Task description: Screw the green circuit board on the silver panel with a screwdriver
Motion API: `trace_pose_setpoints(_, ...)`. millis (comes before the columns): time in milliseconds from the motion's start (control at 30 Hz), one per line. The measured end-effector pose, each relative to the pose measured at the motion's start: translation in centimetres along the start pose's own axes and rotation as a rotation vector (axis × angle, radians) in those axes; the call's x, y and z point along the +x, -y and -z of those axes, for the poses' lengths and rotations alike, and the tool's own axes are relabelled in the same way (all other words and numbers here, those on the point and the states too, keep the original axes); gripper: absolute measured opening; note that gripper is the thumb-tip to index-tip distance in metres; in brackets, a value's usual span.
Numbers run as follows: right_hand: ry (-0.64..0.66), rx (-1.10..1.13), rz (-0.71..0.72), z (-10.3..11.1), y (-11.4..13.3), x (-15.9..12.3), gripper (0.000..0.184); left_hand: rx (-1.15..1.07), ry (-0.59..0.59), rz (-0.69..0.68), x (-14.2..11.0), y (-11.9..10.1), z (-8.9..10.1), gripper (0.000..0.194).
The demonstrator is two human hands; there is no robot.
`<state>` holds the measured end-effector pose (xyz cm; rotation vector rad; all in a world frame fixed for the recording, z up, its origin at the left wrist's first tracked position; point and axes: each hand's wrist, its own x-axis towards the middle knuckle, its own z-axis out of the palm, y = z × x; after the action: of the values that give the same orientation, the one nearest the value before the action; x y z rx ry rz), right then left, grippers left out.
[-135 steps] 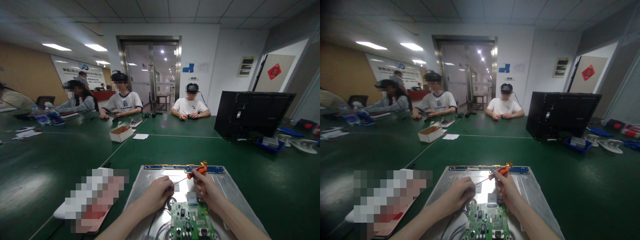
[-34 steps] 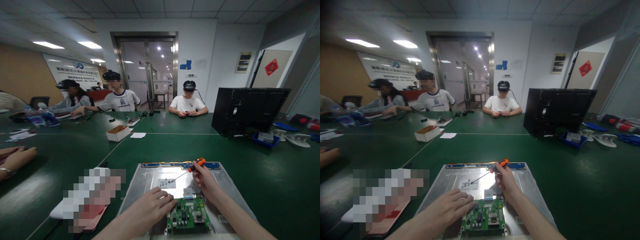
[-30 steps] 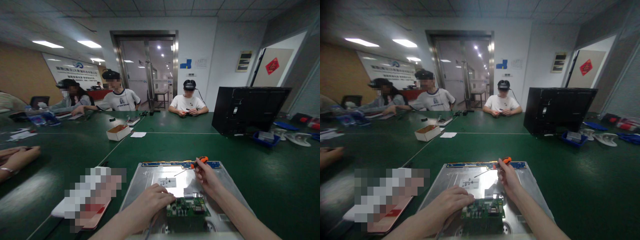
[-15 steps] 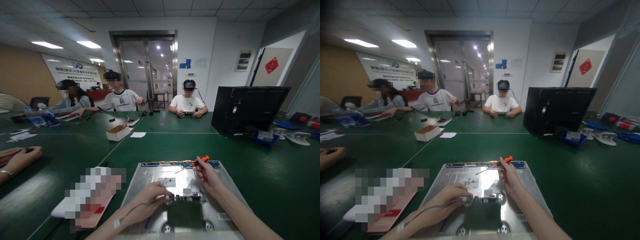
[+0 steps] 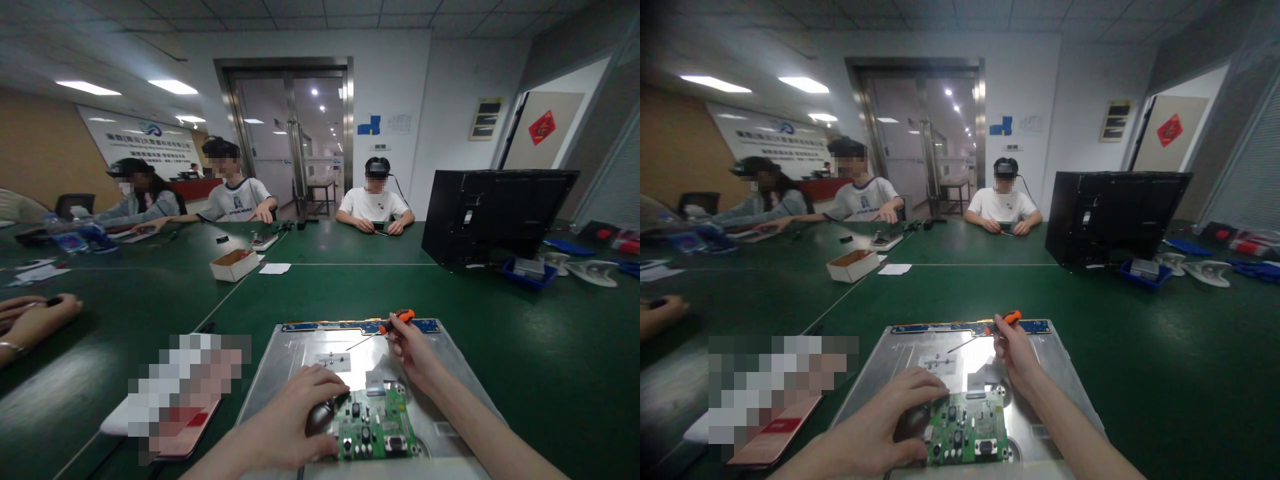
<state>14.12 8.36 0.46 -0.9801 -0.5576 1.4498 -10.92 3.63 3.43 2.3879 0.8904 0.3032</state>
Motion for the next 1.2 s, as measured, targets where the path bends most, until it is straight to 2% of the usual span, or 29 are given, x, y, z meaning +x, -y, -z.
trace_pose_setpoints(233, 0.000, -0.029, 0.005, 0.1, -0.2, 0.1, 0.042, 0.004, 0.023, 0.036, 0.3, -0.1, -0.5, 0.069)
trace_pose_setpoints(533, 0.004, -0.036, 0.013, 0.2, -0.5, 0.0, 0.042, -0.028, 0.061, 0.051, 0.2, -0.4, 0.6, 0.069)
trace_pose_setpoints(600, 0.005, -0.031, 0.014, 0.2, -0.5, 0.1, 0.042, -0.026, 0.011, 0.048, 0.4, -0.6, 0.9, 0.061)
trace_pose_setpoints(767, 0.009, -0.018, 0.015, 0.3, -0.5, 0.1, 0.042, 0.081, -0.207, 0.054, 2.1, -0.2, 1.0, 0.015)
trace_pose_setpoints(967, 0.009, -0.021, 0.025, 0.0, -0.4, 0.0, 0.044, 0.220, -0.340, 0.080, 4.1, 2.0, 0.4, 0.014)
trace_pose_setpoints(1067, 0.012, -0.034, 0.019, -0.2, -0.4, -0.2, 0.042, 0.279, -0.391, 0.064, 3.8, 2.8, -0.1, 0.016)
trace_pose_setpoints(1200, 0.012, -0.049, 0.010, -0.3, -0.2, -0.4, 0.040, 0.306, -0.379, 0.028, 3.0, 3.0, -0.4, 0.020)
